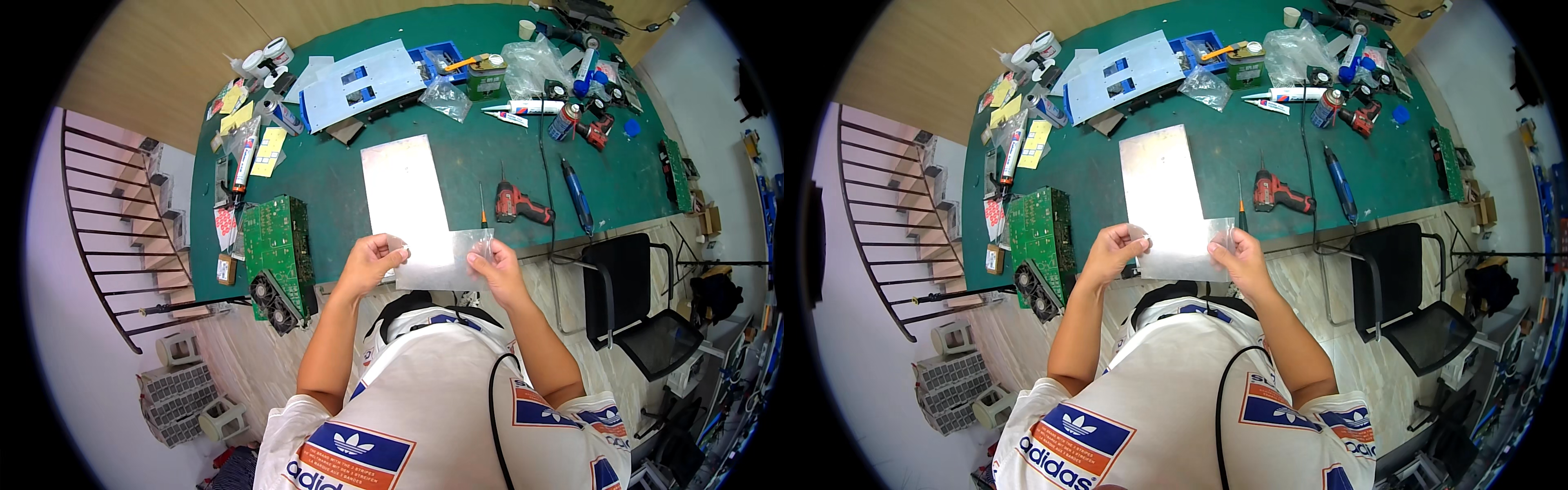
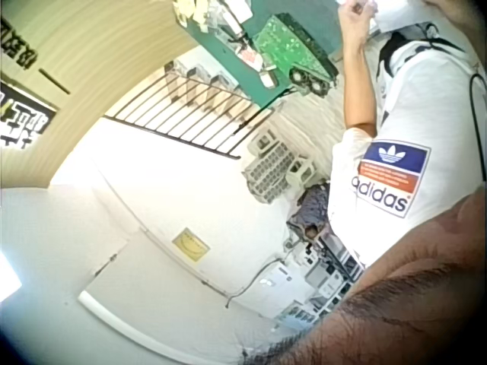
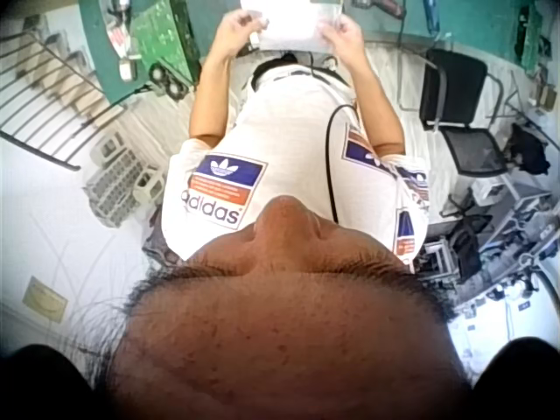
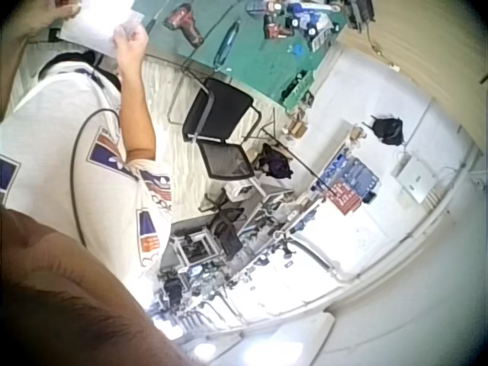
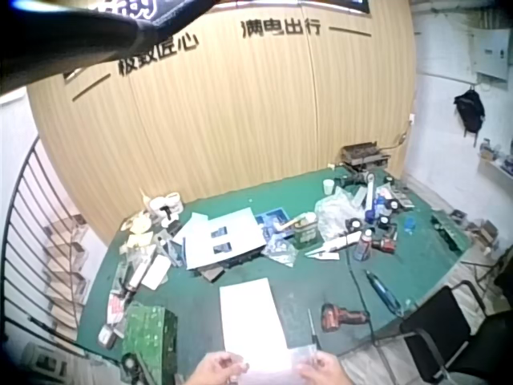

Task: The person picks up a metal casing, takes screws out of a plastic bag, and uses an electric screwdriver to secure the screws into the casing.

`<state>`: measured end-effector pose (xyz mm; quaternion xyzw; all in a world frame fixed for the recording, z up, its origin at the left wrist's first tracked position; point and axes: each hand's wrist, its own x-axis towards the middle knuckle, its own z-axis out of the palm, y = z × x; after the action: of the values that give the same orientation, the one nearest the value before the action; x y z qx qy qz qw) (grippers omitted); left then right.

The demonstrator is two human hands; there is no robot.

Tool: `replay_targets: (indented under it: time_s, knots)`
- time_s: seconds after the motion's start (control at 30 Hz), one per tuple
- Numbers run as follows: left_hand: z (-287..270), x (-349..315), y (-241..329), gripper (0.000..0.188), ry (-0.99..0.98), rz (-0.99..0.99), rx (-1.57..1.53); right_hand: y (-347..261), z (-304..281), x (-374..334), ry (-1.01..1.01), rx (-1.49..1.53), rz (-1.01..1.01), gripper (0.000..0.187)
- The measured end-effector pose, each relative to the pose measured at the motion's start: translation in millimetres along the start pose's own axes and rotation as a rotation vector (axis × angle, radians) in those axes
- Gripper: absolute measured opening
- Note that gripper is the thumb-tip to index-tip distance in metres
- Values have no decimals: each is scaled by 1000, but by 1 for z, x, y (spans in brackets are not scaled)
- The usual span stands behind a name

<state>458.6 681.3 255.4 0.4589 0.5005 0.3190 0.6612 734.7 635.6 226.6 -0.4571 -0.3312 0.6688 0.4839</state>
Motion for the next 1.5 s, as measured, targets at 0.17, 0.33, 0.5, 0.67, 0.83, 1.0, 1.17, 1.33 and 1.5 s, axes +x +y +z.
replay_targets:
  time_s: [0.17, 0.33, 0.5, 0.67, 0.83, 1.0, 1.17, 1.33, 1.5]
  knots:
    - [-9, 5, -11, 25, 41, -2, -1, 1, 2, -1, -61, 84, 34, 14]
    - [12, 13, -21, 48, 396, 283, 316, 4, 11, 3, 26, 174, 92, 14]
    - [55, -13, -10, 52, 146, 388, 452, 11, 22, 7, 35, 122, 62, 16]
    - [84, -15, -3, 52, 67, 404, 454, 7, 32, 5, -61, 160, 31, 21]
    - [80, -15, 1, 54, 88, 499, 567, -12, 28, -1, -176, 108, 78, 31]
    - [76, -12, -12, 44, 101, 459, 583, -12, 26, -4, -207, 97, 83, 34]
    - [81, -14, -9, 34, 58, 419, 513, -2, 21, -6, -141, 90, 84, 28]
    - [88, -17, -13, 28, 37, 339, 458, 4, 13, -7, -89, 45, 89, 26]
    - [99, -22, -14, 24, 30, 339, 457, 5, 0, -13, -101, -69, 48, 23]
